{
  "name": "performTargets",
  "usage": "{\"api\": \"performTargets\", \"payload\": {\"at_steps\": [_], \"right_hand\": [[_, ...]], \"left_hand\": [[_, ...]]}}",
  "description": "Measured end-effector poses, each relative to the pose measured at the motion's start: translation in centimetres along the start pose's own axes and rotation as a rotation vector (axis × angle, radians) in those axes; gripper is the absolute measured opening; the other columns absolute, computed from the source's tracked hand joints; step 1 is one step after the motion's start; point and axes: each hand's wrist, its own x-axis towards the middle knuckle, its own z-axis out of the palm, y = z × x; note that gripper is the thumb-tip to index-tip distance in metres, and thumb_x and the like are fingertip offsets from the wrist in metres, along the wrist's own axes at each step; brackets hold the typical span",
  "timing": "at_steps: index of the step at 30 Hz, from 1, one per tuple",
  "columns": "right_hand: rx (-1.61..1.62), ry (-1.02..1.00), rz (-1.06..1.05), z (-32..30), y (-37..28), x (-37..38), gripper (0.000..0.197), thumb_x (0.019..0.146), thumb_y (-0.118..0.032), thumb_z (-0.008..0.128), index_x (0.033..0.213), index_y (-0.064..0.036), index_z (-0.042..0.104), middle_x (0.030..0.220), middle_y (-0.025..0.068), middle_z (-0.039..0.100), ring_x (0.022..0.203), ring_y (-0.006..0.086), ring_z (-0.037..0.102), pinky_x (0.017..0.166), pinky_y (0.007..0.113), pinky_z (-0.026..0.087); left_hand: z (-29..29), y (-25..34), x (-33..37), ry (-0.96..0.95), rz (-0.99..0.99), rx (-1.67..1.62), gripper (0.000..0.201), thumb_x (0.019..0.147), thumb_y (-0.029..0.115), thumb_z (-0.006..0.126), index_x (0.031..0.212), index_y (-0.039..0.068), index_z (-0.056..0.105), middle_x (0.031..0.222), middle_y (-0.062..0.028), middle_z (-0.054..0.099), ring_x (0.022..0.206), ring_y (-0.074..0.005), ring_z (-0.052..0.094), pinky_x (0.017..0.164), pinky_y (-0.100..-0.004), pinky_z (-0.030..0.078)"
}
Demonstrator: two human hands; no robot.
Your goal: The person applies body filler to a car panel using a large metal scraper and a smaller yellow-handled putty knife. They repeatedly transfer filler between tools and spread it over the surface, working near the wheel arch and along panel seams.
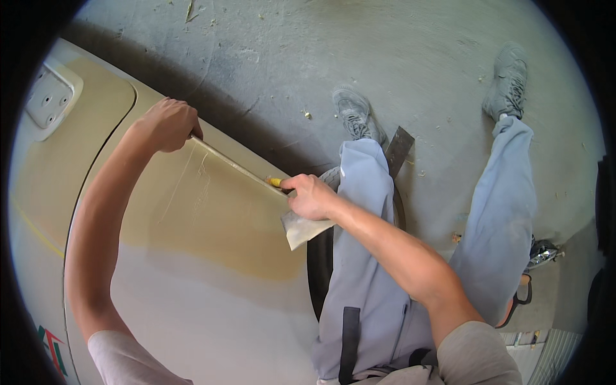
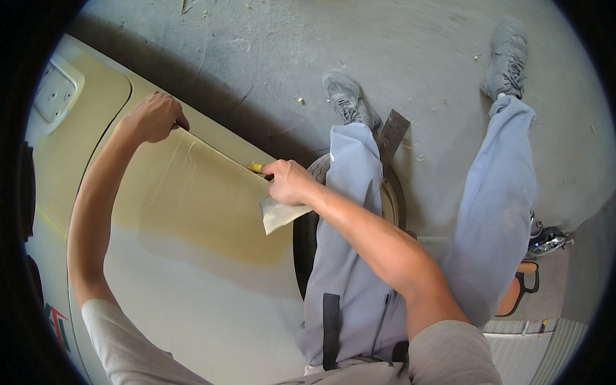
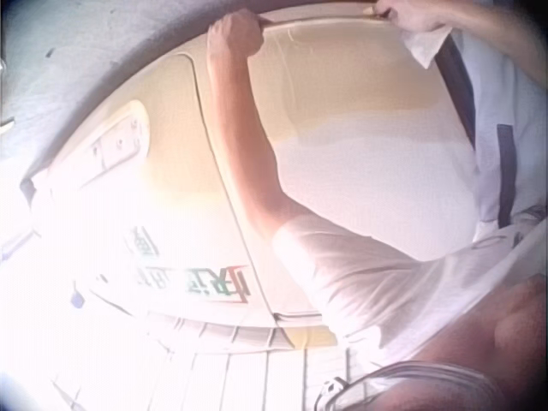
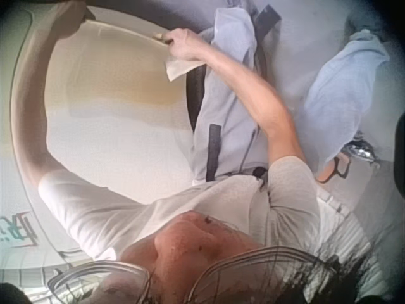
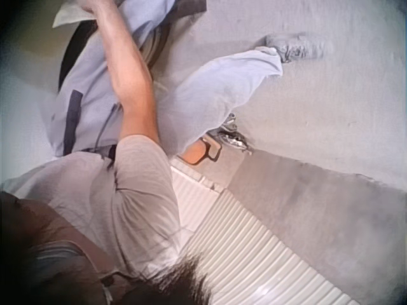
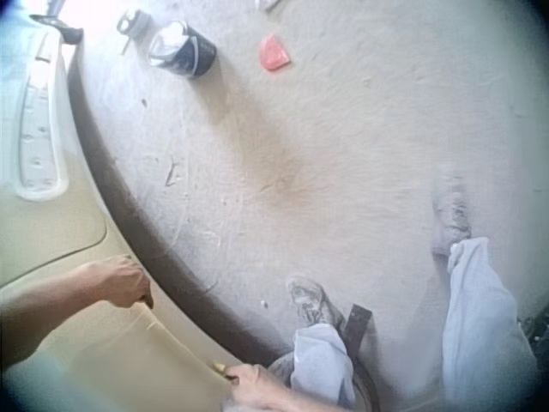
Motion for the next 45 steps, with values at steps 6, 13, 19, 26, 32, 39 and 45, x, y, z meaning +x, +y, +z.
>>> {"api": "performTargets", "payload": {"at_steps": [6,13,19,26,32,39,45], "right_hand": [[0.054,0.028,-0.024,3.2,-3.7,-6.5,0.041,0.086,-0.011,0.061,0.125,-0.0080,0.071,0.107,0.0269,0.071,0.104,0.0433,0.068,0.093,0.047,0.054],[-0.005,0.025,-0.138,8.0,-7.7,-13.0,0.034,0.081,-0.006,0.061,0.114,-0.0041,0.071,0.107,0.0201,0.066,0.104,0.0427,0.065,0.088,0.050,0.054],[0.005,-0.086,-0.155,6.9,-7.7,-13.9,0.036,0.080,-0.006,0.060,0.114,-0.0074,0.072,0.097,0.0209,0.071,0.094,0.0420,0.069,0.082,0.051,0.056],[-0.172,0.202,-0.139,-3.1,-0.1,-1.4,0.035,0.085,-0.011,0.058,0.117,-0.0122,0.073,0.103,0.0237,0.072,0.097,0.0437,0.069,0.087,0.050,0.056],[-0.163,-0.018,-0.082,-4.6,5.1,10.6,0.050,0.085,-0.011,0.056,0.131,-0.0190,0.071,0.121,0.0176,0.073,0.116,0.0359,0.067,0.099,0.043,0.053],[-0.113,-0.143,-0.083,-3.2,7.6,15.2,0.054,0.084,-0.009,0.055,0.135,-0.0199,0.069,0.125,0.0160,0.072,0.117,0.0328,0.067,0.099,0.040,0.052],[-0.090,-0.154,-0.089,-2.1,7.9,15.9,0.052,0.086,-0.010,0.057,0.136,-0.0212,0.068,0.124,0.0151,0.072,0.117,0.0307,0.067,0.099,0.040,0.052]], "left_hand": [[-1.4,2.4,-7.9,0.060,0.017,-0.007,0.049,0.071,-0.011,0.057,0.099,0.018,0.084,0.090,-0.0104,0.076,0.096,-0.0308,0.066,0.100,-0.0383,0.047],[-2.2,5.4,-17.7,0.150,0.060,-0.080,0.038,0.067,-0.007,0.061,0.091,0.012,0.083,0.080,-0.0069,0.070,0.092,-0.0270,0.060,0.100,-0.0355,0.045],[-2.9,5.5,-18.6,0.013,0.019,-0.056,0.038,0.075,-0.005,0.062,0.096,0.017,0.085,0.080,-0.0100,0.069,0.093,-0.0285,0.060,0.099,-0.0355,0.047],[-4.2,1.0,-1.9,0.253,0.151,0.092,0.034,0.076,-0.002,0.065,0.098,0.017,0.084,0.078,-0.0156,0.071,0.086,-0.0357,0.065,0.084,-0.0434,0.051],[0.7,-3.3,9.6,-0.053,-0.020,0.069,0.017,0.077,0.001,0.068,0.087,0.011,0.078,0.083,-0.0142,0.072,0.081,-0.0381,0.066,0.075,-0.0437,0.053],[3.4,-4.4,12.7,-0.249,-0.039,0.078,0.033,0.076,0.003,0.065,0.105,0.009,0.079,0.103,-0.0150,0.076,0.102,-0.0366,0.070,0.086,-0.0444,0.057],[4.3,-4.7,12.6,-0.265,-0.112,0.074,0.042,0.075,0.001,0.066,0.114,0.012,0.078,0.111,-0.0128,0.076,0.107,-0.0347,0.070,0.091,-0.0421,0.057]]}}
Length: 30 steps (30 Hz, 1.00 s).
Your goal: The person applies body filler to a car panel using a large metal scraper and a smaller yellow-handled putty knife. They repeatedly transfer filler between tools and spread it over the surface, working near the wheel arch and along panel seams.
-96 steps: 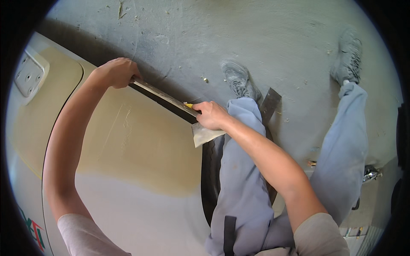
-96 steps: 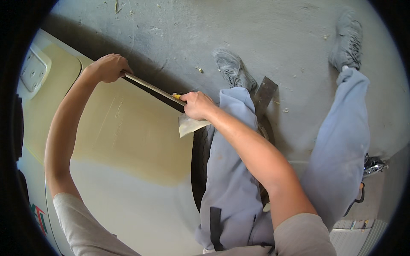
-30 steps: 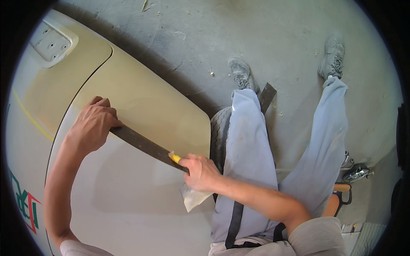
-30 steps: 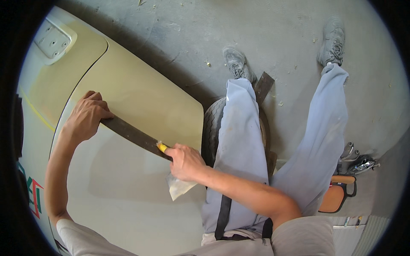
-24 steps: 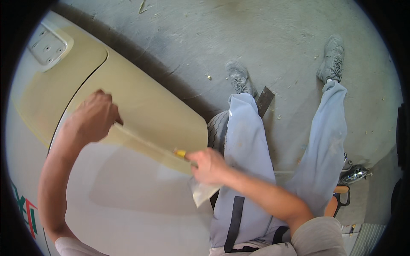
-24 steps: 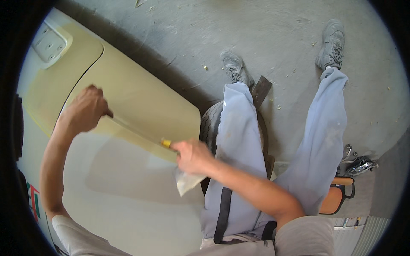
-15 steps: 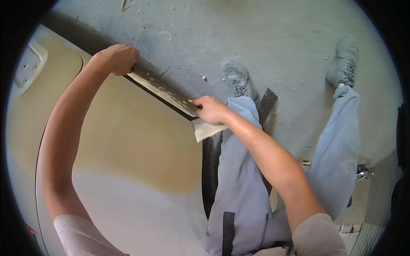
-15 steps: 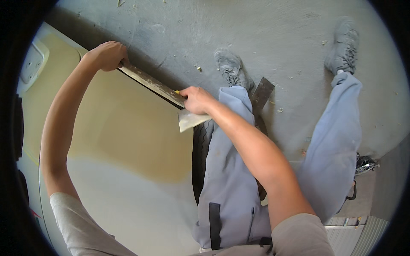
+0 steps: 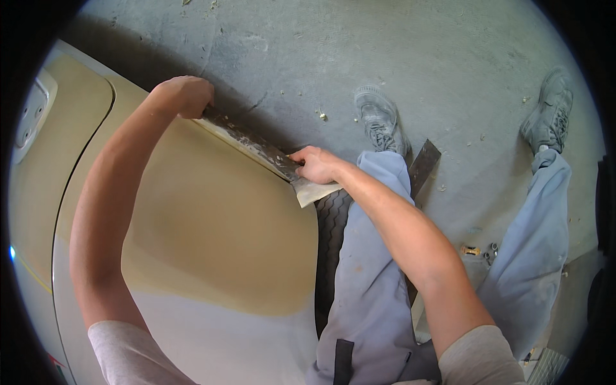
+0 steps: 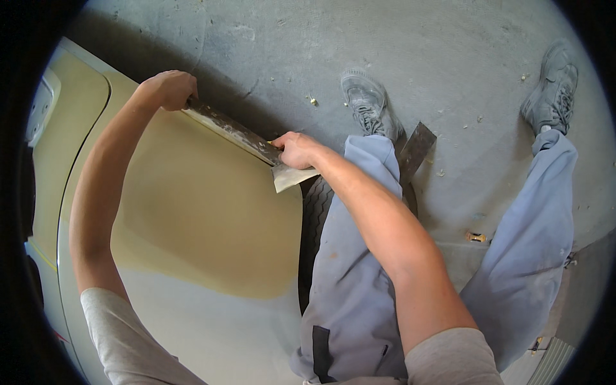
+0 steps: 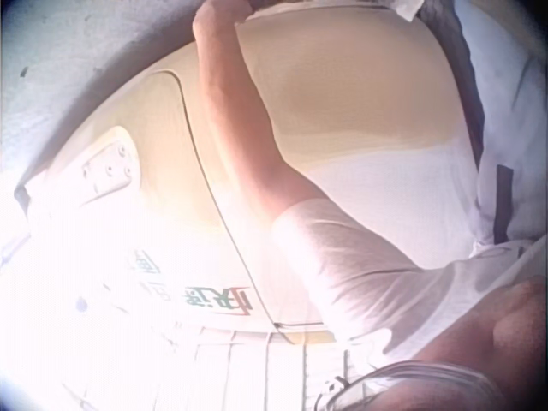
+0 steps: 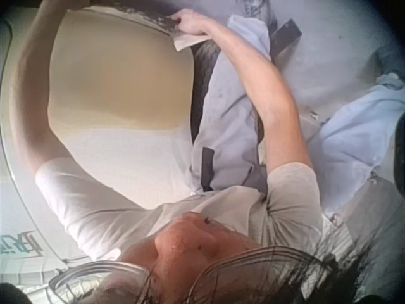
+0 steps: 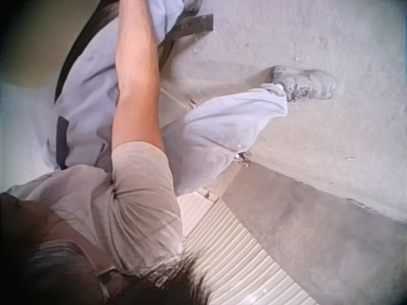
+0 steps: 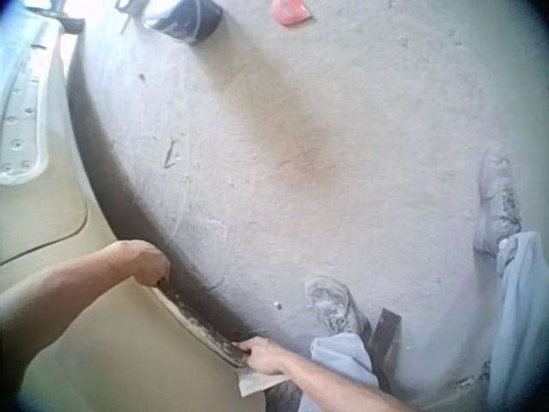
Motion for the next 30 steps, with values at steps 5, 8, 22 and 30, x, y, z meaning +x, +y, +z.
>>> {"api": "performTargets", "payload": {"at_steps": [5,8,22,30], "right_hand": [[0.007,0.001,-0.002,0.2,-0.5,-0.4,0.050,0.085,-0.011,0.059,0.134,-0.0197,0.069,0.123,0.0153,0.073,0.116,0.0308,0.067,0.097,0.039,0.052],[0.003,0.058,-0.017,0.2,-1.1,-1.1,0.047,0.085,-0.011,0.059,0.130,-0.0178,0.071,0.120,0.0158,0.074,0.112,0.0314,0.068,0.094,0.039,0.053],[-0.008,0.142,0.091,2.0,-7.9,-10.8,0.046,0.087,-0.012,0.059,0.132,-0.0153,0.071,0.114,0.0227,0.073,0.110,0.0374,0.069,0.097,0.041,0.054],[0.010,0.249,0.090,6.7,-12.1,-18.1,0.043,0.085,-0.013,0.065,0.127,-0.0055,0.070,0.111,0.0271,0.071,0.107,0.0438,0.067,0.095,0.047,0.053]], "left_hand": [[-0.6,0.3,-0.1,-0.002,-0.003,0.022,0.043,0.076,0.000,0.064,0.113,0.014,0.079,0.113,-0.0120,0.075,0.110,-0.0340,0.069,0.093,-0.0416,0.057],[-1.1,0.5,-0.7,-0.022,-0.025,-0.009,0.043,0.076,-0.001,0.063,0.113,0.015,0.079,0.114,-0.0114,0.075,0.110,-0.0341,0.069,0.094,-0.0417,0.057],[-1.2,2.0,-10.2,0.276,0.092,-0.084,0.038,0.076,-0.004,0.064,0.099,0.018,0.084,0.091,-0.0126,0.077,0.092,-0.0332,0.071,0.086,-0.0410,0.057],[0.2,4.6,-19.5,0.395,0.113,-0.106,0.039,0.076,-0.005,0.059,0.096,0.018,0.084,0.091,-0.0108,0.076,0.097,-0.0317,0.069,0.090,-0.0413,0.052]]}}
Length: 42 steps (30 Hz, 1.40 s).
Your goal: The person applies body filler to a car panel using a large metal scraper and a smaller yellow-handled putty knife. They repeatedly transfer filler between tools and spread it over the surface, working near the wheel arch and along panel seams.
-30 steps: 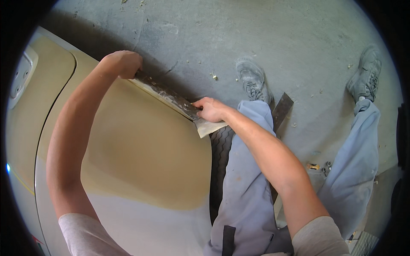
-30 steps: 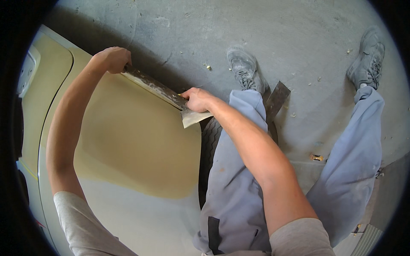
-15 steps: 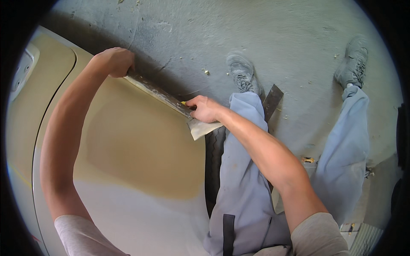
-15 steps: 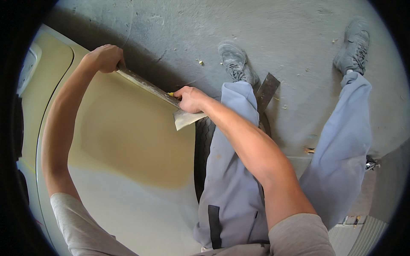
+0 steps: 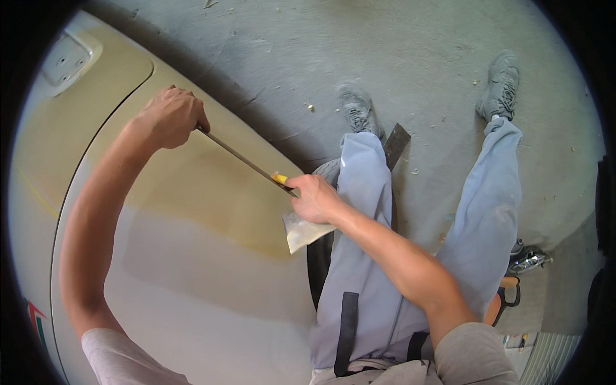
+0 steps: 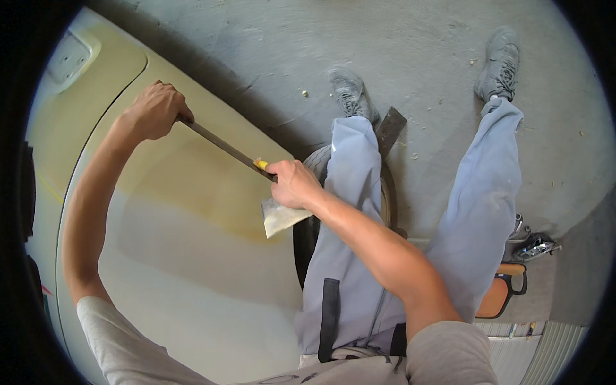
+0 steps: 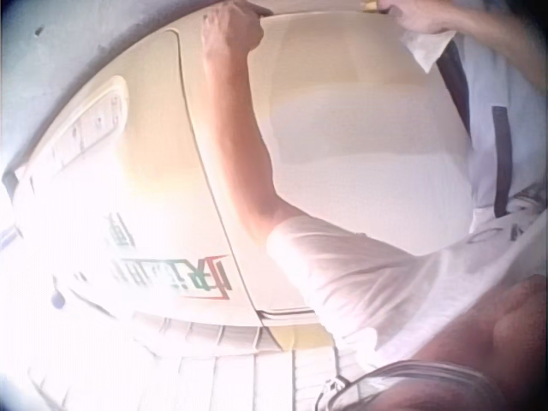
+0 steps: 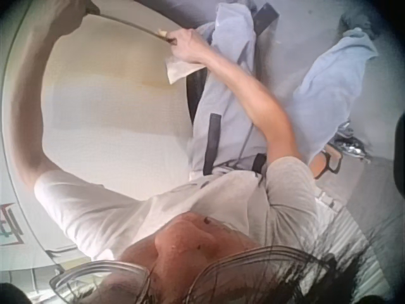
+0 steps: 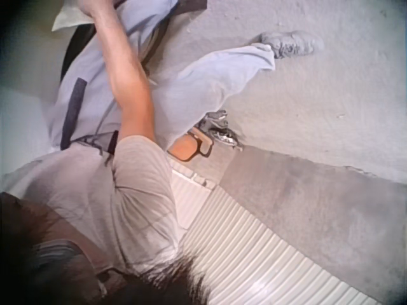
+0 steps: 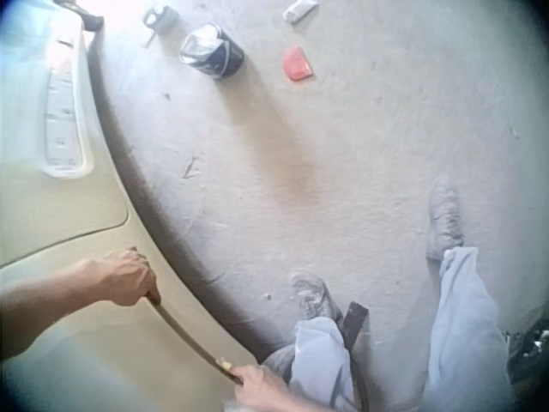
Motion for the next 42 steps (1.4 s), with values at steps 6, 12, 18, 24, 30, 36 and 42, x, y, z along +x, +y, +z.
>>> {"api": "performTargets", "payload": {"at_steps": [6,12,18,24,30,36,42], "right_hand": [[-0.066,0.014,-0.044,3.1,-3.5,-5.6,0.039,0.083,-0.008,0.065,0.122,-0.0026,0.071,0.116,0.0195,0.066,0.110,0.0408,0.064,0.096,0.047,0.052],[-0.050,0.019,-0.084,5.4,-5.8,-10.1,0.037,0.084,-0.008,0.067,0.120,-0.0032,0.071,0.122,0.0161,0.066,0.106,0.0398,0.066,0.093,0.047,0.054],[-0.110,-0.026,-0.093,7.1,-7.7,-12.3,0.040,0.082,-0.008,0.069,0.122,-0.0048,0.071,0.128,0.0164,0.064,0.101,0.0391,0.069,0.088,0.048,0.057],[-0.058,-0.070,-0.140,6.3,-7.8,-13.2,0.036,0.082,-0.008,0.065,0.117,-0.0074,0.073,0.109,0.0178,0.069,0.097,0.0399,0.069,0.087,0.050,0.057],[-0.160,0.105,-0.079,-0.6,-3.4,-6.2,0.039,0.083,-0.007,0.062,0.119,-0.0146,0.074,0.104,0.0190,0.072,0.099,0.0407,0.069,0.087,0.052,0.057],[-0.117,0.118,-0.011,-6.3,2.8,6.9,0.047,0.084,-0.009,0.056,0.126,-0.0196,0.074,0.112,0.0235,0.072,0.108,0.0426,0.068,0.097,0.050,0.054],[-0.072,-0.094,0.010,-4.4,7.5,15.5,0.058,0.082,-0.005,0.053,0.135,-0.0229,0.069,0.124,0.0178,0.072,0.116,0.0359,0.067,0.099,0.042,0.053]], "left_hand": [[-0.5,2.1,-7.8,0.103,-0.017,-0.026,0.042,0.076,-0.005,0.056,0.098,0.019,0.084,0.089,-0.0058,0.074,0.098,-0.0268,0.063,0.099,-0.0378,0.044],[-0.9,4.0,-13.7,0.144,0.001,-0.056,0.040,0.074,-0.004,0.058,0.099,0.015,0.083,0.088,-0.0053,0.071,0.096,-0.0271,0.060,0.103,-0.0381,0.043],[-0.9,5.2,-17.3,0.193,-0.006,-0.084,0.043,0.074,-0.006,0.057,0.103,0.013,0.083,0.090,-0.0054,0.072,0.096,-0.0261,0.060,0.110,-0.0389,0.041],[-3.1,6.1,-18.0,0.065,-0.035,-0.053,0.040,0.077,-0.005,0.058,0.102,0.013,0.084,0.088,-0.0093,0.073,0.093,-0.0286,0.062,0.109,-0.0381,0.043],[-4.7,3.5,-8.5,0.094,-0.041,0.038,0.038,0.079,-0.007,0.063,0.101,0.015,0.084,0.084,-0.0151,0.074,0.092,-0.0341,0.064,0.098,-0.0436,0.048],[-1.8,-2.2,8.3,0.034,0.042,0.127,0.032,0.081,-0.004,0.066,0.103,0.013,0.082,0.092,-0.0139,0.076,0.090,-0.0357,0.070,0.081,-0.0443,0.056],[3.2,-5.2,15.2,-0.232,-0.069,0.090,0.029,0.080,0.000,0.067,0.102,0.012,0.081,0.094,-0.0138,0.076,0.093,-0.0346,0.071,0.083,-0.0428,0.057]]}}
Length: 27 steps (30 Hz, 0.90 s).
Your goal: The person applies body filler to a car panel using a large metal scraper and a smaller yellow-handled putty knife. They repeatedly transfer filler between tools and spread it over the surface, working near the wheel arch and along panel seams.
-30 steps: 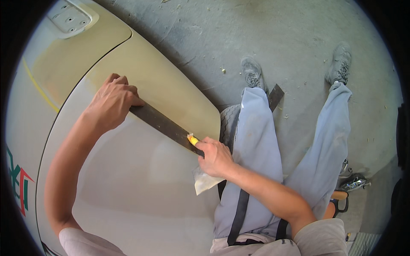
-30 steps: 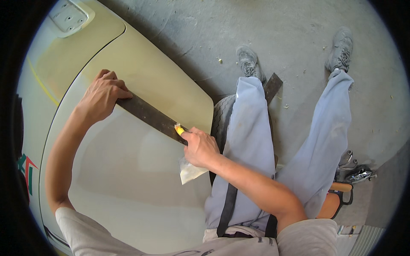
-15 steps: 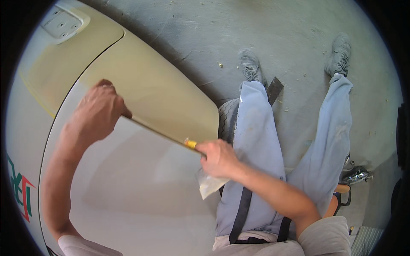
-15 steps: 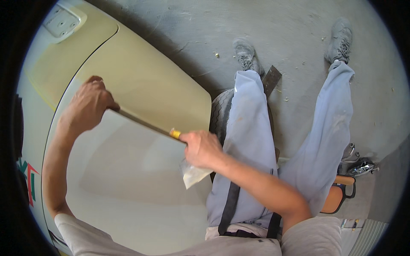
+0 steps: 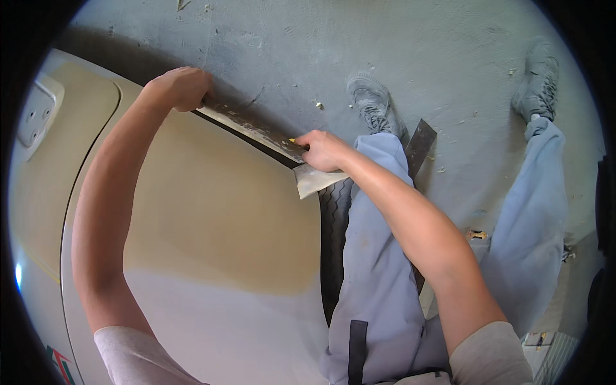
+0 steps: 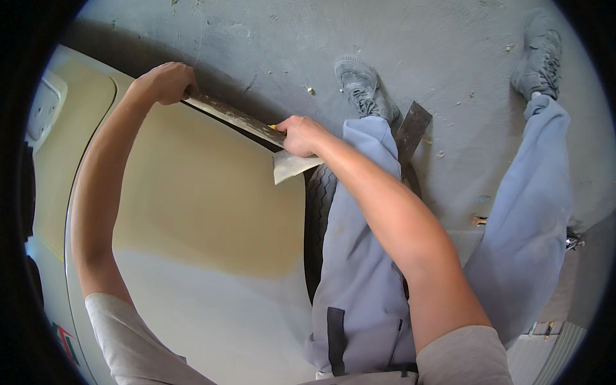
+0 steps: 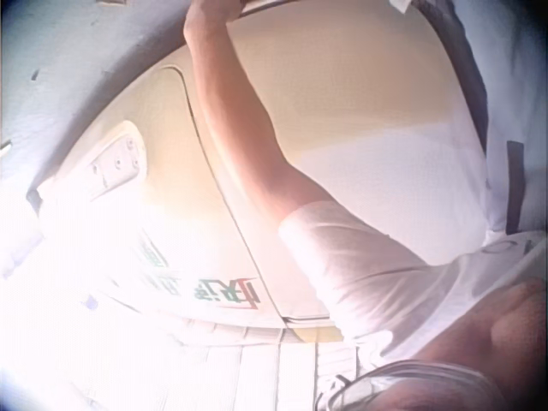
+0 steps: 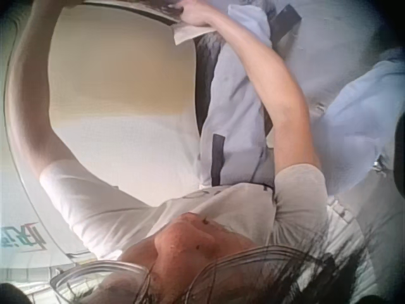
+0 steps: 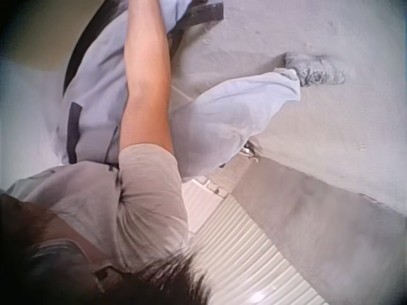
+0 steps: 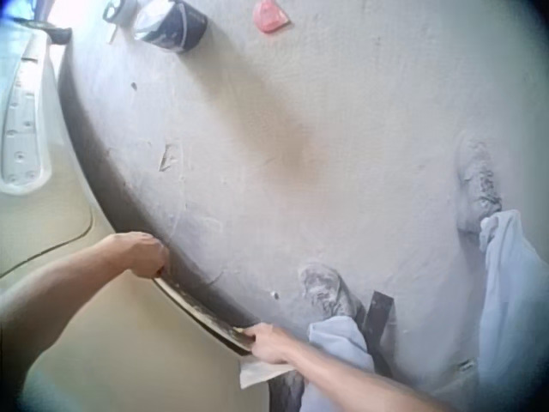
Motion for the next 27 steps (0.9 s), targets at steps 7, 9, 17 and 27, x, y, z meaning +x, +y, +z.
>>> {"api": "performTargets", "payload": {"at_steps": [7,9,17,27], "right_hand": [[0.073,-0.101,-0.059,2.0,1.0,4.0,0.056,0.081,-0.006,0.056,0.134,-0.0183,0.070,0.123,0.0172,0.072,0.115,0.0338,0.068,0.097,0.039,0.053],[0.082,-0.158,-0.055,2.1,0.7,4.1,0.054,0.082,-0.007,0.057,0.133,-0.0167,0.070,0.123,0.0173,0.072,0.115,0.0331,0.068,0.097,0.038,0.053],[0.105,-0.127,-0.047,2.0,-0.3,3.5,0.050,0.083,-0.008,0.059,0.131,-0.0155,0.072,0.122,0.0154,0.074,0.115,0.0307,0.069,0.096,0.037,0.053],[0.087,-0.063,-0.101,1.5,-2.3,-0.3,0.046,0.082,-0.015,0.064,0.128,-0.0099,0.070,0.108,0.0179,0.074,0.101,0.0311,0.070,0.087,0.040,0.053]], "left_hand": [[1.9,-1.4,2.1,-0.160,-0.055,-0.028,0.038,0.078,0.000,0.065,0.110,0.016,0.079,0.107,-0.0126,0.076,0.105,-0.0350,0.070,0.088,-0.0430,0.058],[1.8,-1.3,2.0,-0.183,-0.055,0.001,0.041,0.078,-0.001,0.064,0.112,0.017,0.079,0.110,-0.0120,0.076,0.108,-0.0339,0.070,0.091,-0.0417,0.058],[1.4,-1.3,1.4,-0.187,-0.085,0.024,0.048,0.076,-0.002,0.061,0.115,0.017,0.079,0.116,-0.0110,0.075,0.114,-0.0318,0.068,0.097,-0.0393,0.056],[0.8,-2.2,-1.5,-0.025,0.017,-0.020,0.036,0.078,0.003,0.064,0.102,0.021,0.083,0.097,-0.0097,0.078,0.095,-0.0320,0.072,0.084,-0.0412,0.059]]}}
